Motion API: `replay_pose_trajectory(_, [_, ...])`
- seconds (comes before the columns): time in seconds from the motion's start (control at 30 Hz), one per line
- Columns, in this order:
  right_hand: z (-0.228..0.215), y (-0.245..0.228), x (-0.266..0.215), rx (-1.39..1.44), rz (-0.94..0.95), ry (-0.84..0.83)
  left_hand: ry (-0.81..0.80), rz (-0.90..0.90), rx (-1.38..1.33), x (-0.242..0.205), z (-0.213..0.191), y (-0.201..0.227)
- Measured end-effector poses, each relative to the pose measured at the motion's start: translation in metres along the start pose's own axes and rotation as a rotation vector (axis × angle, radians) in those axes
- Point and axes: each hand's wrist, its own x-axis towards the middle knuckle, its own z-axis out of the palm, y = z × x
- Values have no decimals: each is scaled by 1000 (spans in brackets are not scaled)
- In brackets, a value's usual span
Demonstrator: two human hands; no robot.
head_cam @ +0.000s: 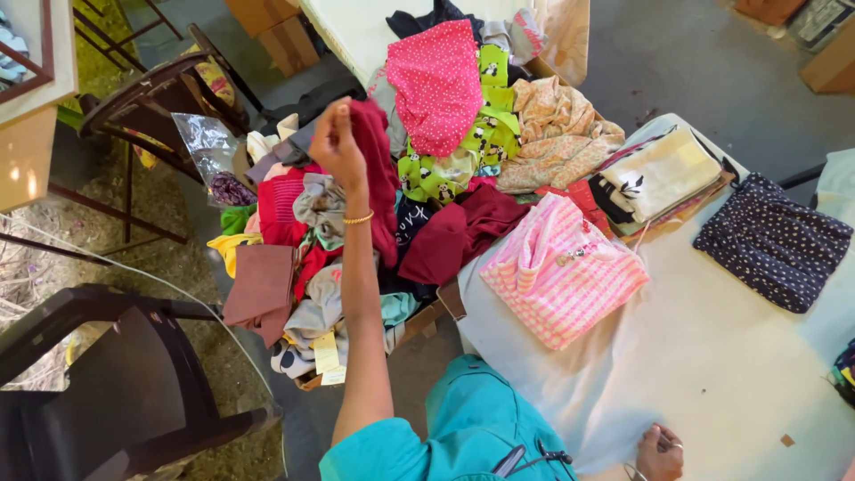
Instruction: Folding various shirts and garments and organizing them on a sorting table.
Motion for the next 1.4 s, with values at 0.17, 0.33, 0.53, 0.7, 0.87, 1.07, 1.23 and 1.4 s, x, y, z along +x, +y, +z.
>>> replay_pose_trajectory(0.17, [0, -77, 2, 294, -11, -142, 101, 28, -267, -5, 11, 113])
replay_pose_trajectory(0.33, [-5, -222, -34, 473, -177, -165, -353, -28, -686, -81, -2, 169])
replay_pose_trajectory(0.53, [-38, -392, -116, 408, -690, -200, -752, -303, -1029, -129, -18, 276])
replay_pose_trajectory(0.7, [-7, -308, -130, 186, -436, -695, -1190, -408, -1505, -144, 15, 271])
replay_pose_trajectory(0.87, [-37, -173, -79, 199, -432, -548, -1346, -509, -1045, -175, 70, 264])
replay_pose_trajectory(1.07, [-186, -281, -41, -221, -560, 260, -1449, -539, -1024, -221, 142, 278])
replay_pose_trajectory(1.23, [-242, -317, -69, -444, -580, 697, -1258, -20, -909, -249, 138, 298])
replay_pose_trajectory(1.4, [-228, -180, -93, -371, -249, 444, -1459, -173, -688, -335, 106, 275])
